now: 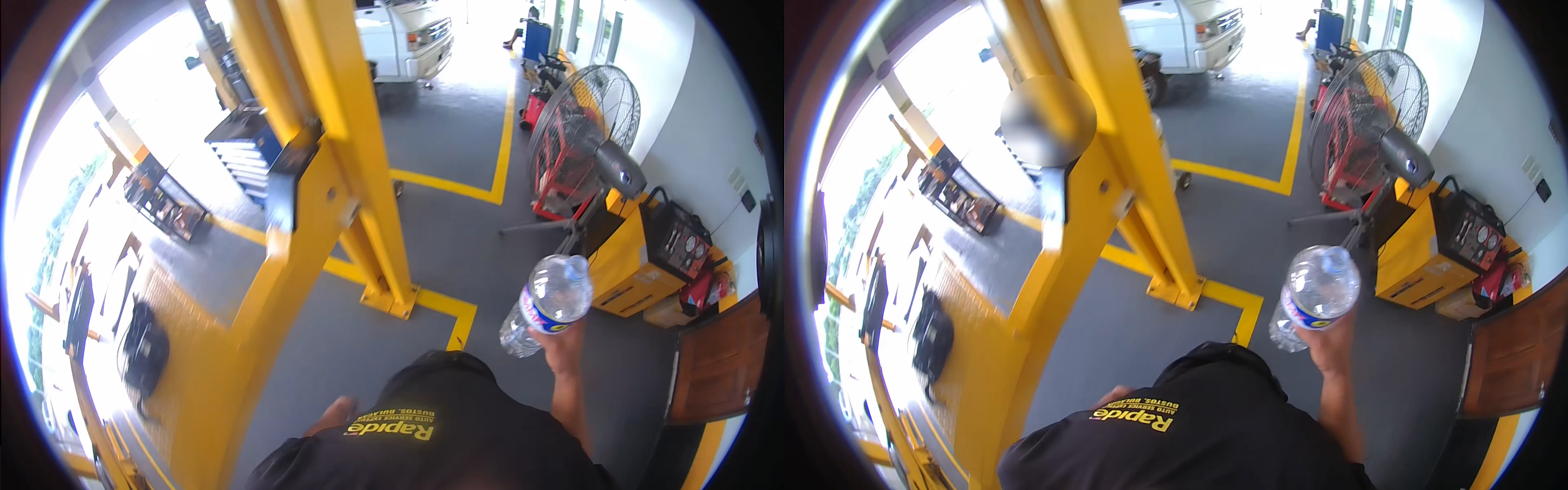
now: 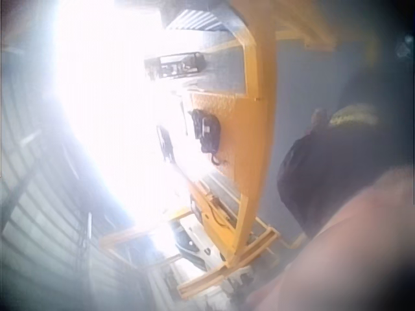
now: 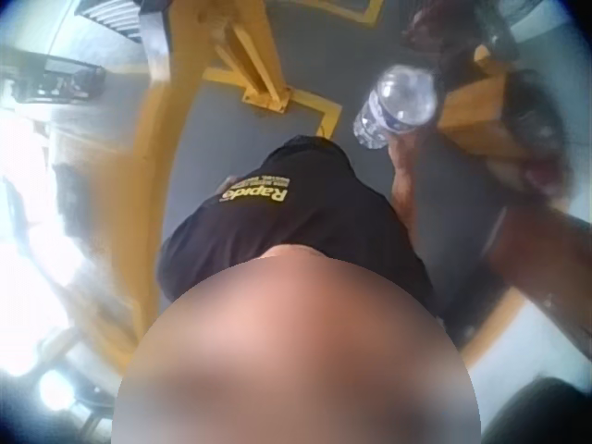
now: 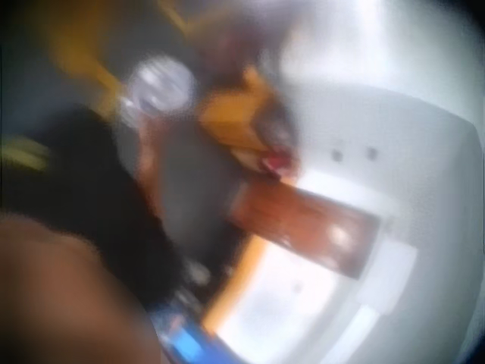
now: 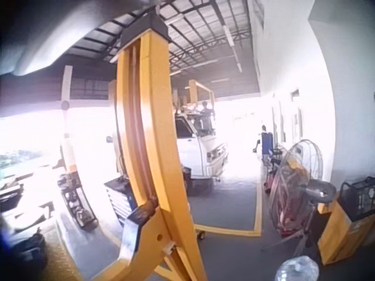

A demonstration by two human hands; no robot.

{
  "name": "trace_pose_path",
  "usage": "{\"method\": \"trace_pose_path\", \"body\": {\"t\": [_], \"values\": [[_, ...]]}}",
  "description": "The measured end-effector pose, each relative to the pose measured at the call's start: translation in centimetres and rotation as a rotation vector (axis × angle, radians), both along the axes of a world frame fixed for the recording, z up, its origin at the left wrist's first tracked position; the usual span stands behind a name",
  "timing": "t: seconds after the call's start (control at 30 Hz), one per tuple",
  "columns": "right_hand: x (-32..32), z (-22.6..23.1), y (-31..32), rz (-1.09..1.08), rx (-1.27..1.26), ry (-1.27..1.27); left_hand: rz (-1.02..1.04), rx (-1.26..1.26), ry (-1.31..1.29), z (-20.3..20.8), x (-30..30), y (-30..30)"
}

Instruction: The person fills a water bottle at a sink, walks through an auto repair shop, and pours the water into the windshield washer fluid reservoir of a white SUV. The person then closes the cap and operates the vehicle lift controls.

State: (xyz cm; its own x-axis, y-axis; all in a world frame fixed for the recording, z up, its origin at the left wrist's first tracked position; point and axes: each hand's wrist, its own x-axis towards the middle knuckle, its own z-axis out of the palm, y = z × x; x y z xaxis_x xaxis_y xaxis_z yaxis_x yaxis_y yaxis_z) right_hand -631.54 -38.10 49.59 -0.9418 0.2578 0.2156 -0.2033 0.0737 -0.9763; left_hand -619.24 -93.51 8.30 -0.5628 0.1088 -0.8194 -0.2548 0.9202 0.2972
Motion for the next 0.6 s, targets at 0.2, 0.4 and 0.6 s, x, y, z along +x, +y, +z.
{"method": "trace_pose_path", "body": {"t": [0.2,0.4,0.6], "values": [[-17.5,-0.6,0.4,0.274,0.083,-0.036,-0.691,0.229,0.807,9.9,-43.6,17.8],[-34.8,-3.0,3.1,0.135,0.055,-0.022,-0.205,0.421,0.279,22.9,-75.0,37.8],[-52.7,0.1,-0.6,0.05,0.089,0.031,-1.36,0.224,0.686,20.4,-96.8,32.6]]}}
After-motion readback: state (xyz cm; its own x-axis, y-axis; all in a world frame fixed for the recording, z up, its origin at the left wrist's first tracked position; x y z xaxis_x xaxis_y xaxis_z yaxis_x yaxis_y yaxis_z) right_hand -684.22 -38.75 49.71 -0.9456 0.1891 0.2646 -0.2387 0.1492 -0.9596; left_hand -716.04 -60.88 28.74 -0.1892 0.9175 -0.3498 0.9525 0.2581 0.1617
